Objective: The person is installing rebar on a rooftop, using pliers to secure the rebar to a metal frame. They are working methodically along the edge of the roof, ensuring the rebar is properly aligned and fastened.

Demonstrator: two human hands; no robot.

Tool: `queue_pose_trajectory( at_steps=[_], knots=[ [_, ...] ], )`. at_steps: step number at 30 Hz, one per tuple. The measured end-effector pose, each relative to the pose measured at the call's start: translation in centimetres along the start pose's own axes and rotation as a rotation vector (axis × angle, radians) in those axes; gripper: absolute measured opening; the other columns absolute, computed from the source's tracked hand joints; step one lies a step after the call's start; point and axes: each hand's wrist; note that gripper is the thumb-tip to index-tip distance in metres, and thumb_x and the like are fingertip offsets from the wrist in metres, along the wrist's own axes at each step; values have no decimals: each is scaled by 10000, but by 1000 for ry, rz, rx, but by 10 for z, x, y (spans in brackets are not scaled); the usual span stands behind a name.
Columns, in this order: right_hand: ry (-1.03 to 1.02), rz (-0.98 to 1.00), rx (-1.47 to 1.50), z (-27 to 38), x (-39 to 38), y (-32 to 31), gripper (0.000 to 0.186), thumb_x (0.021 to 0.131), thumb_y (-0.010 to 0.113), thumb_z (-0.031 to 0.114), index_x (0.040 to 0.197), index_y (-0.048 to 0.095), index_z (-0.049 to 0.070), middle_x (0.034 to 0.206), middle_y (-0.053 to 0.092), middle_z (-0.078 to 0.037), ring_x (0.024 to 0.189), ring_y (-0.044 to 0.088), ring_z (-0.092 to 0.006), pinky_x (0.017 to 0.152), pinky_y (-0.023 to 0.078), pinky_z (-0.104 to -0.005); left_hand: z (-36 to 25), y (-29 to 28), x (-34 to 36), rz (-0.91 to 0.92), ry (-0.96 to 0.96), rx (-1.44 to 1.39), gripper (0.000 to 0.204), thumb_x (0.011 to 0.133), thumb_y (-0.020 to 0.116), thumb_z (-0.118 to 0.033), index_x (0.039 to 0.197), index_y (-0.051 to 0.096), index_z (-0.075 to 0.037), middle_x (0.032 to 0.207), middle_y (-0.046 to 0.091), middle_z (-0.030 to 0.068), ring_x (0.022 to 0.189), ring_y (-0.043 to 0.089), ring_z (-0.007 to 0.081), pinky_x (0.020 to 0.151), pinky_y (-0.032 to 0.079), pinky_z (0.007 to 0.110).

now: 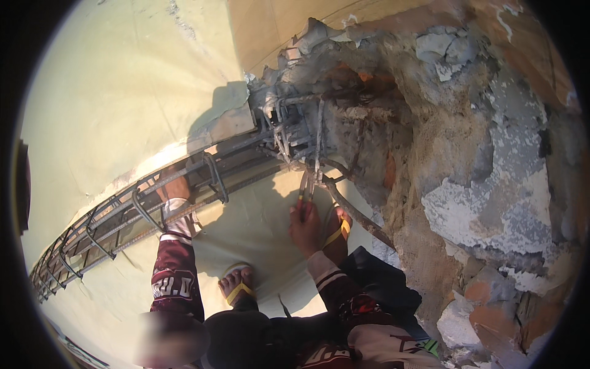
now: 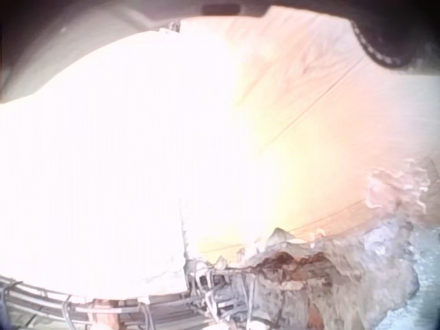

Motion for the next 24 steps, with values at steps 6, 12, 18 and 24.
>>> queue_pose_trajectory(
  at_steps=[6,12,18,24],
  knots=[
    [14,-20,22,0,-1,4,168,1013,630,154,1010,474,91,667,537,-7,420,517,-101,348,389,-266,6,8,-8,-15,28,31,263,828,683,-154,1088,706,-120,1088,723,154,1036,700,346,942,503,526],
    [11,-50,42,-7,1,8,164,1010,633,155,1003,476,110,658,525,6,414,502,-98,350,382,-259,1,27,28,-113,94,71,269,817,692,-151,1083,708,-117,1088,724,154,1040,698,347,952,497,530],
    [18,-43,44,-9,1,6,156,1008,630,142,1005,479,106,661,527,8,417,504,-93,361,393,-255,0,30,38,-133,136,82,276,805,700,-148,1079,710,-114,1087,724,154,1043,696,347,963,490,535],
    [-13,-23,58,-11,2,4,162,1008,633,139,1013,475,102,669,533,2,422,508,-93,371,405,-256,-18,-7,32,-36,130,-166,330,873,703,-239,1136,707,-39,1080,713,207,1067,662,395,956,493,519]
  ],
)
Point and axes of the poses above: each hand's wrist, its own x-axis towards the middle knuckle, its own y-axis out of the palm, z = x × y
